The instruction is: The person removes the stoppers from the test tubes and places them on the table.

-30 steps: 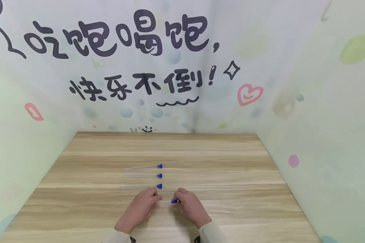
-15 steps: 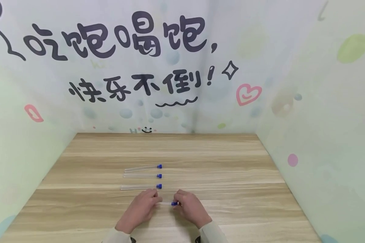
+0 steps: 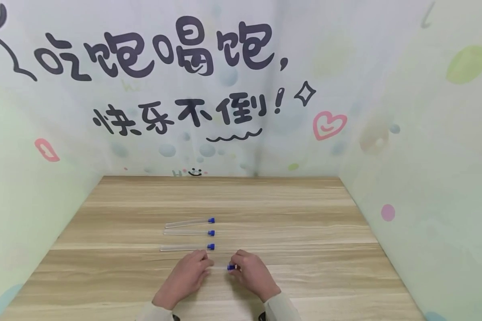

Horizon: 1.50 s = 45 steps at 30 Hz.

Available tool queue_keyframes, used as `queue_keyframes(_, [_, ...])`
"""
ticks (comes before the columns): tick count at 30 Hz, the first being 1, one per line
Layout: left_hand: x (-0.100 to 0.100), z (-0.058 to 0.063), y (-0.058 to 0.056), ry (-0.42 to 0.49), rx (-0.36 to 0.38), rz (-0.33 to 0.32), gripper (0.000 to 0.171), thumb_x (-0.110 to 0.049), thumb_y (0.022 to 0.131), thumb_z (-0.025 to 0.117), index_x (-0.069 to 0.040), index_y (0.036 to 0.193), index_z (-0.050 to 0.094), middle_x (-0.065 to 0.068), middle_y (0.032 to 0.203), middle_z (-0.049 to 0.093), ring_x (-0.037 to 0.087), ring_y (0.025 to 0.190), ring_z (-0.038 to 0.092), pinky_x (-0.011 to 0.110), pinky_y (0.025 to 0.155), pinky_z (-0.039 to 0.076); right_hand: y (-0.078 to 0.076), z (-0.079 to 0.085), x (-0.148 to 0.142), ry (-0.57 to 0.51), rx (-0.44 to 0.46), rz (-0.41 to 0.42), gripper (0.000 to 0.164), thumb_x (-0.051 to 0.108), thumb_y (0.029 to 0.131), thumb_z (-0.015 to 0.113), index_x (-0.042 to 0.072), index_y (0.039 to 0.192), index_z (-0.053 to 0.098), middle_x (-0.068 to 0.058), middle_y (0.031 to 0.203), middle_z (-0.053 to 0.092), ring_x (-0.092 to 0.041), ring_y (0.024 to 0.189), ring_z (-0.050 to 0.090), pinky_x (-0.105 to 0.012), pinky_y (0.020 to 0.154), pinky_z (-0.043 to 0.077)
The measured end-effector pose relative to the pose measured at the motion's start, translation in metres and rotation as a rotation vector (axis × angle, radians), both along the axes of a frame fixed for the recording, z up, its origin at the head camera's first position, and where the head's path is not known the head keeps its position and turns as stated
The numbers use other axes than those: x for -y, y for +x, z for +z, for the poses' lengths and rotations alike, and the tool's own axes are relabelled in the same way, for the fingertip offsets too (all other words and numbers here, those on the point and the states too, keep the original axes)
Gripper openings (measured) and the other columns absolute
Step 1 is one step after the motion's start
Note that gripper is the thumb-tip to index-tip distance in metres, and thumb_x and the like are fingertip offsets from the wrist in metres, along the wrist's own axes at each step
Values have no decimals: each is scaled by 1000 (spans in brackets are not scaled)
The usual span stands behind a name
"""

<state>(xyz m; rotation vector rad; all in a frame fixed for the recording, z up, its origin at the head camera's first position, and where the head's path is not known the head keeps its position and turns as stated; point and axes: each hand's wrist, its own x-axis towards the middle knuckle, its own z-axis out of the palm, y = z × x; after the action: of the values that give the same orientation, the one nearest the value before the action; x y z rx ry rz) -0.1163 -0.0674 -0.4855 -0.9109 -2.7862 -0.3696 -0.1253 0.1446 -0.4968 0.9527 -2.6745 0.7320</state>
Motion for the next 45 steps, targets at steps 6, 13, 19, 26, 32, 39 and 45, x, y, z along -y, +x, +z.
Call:
queue_keyframes(6, [3,-4,0,-20,60,28,11,-14,83,70,-14,94,72,-6,85,54,10,78,49,24,66,43,-1,0,-1,30,87,-6,12,11,75,78,11,85,70,3,82,68,0,68,56,-13,62,48])
queue_keyframes(13, [16,-11,-4,-29,67,36,7,-9,79,72,-14,82,73,-6,78,53,9,69,47,21,60,42,1,3,-15,73,174,-59,10,11,78,75,9,87,71,1,80,70,-4,68,60,-19,63,51])
queue_keyframes(19, [34,-13,-4,-14,87,60,11,-4,73,75,-14,77,72,-5,75,50,11,66,47,21,56,42,4,0,-41,116,159,-136,9,12,75,77,12,82,71,6,76,66,-4,67,58,-21,62,50])
queue_keyframes(26, [51,-15,-4,48,81,122,18,-1,71,75,-11,85,71,-4,80,56,16,75,56,28,65,49,3,-2,-67,111,188,-284,9,9,74,77,12,80,72,6,74,64,-3,64,54,-20,59,46])
queue_keyframes(32, [57,-17,-1,61,122,148,15,-4,73,75,-12,85,70,-6,80,56,13,75,55,27,66,49,6,-2,-80,133,228,-367,12,9,71,79,14,78,70,5,73,63,-4,63,55,-20,59,46])
queue_keyframes(39, [58,-18,0,56,151,123,15,-3,72,76,-11,83,71,-5,78,56,12,70,51,25,61,44,13,-6,-81,140,243,-388,16,8,68,80,15,74,66,7,72,60,-5,65,53,-21,61,46])
queue_keyframes(45, [58,-17,0,73,185,156,22,-3,72,77,-10,89,65,-4,82,59,14,73,54,30,65,46,13,-8,-80,137,237,-406,19,8,68,81,15,73,64,8,70,55,-3,63,48,-20,57,42])
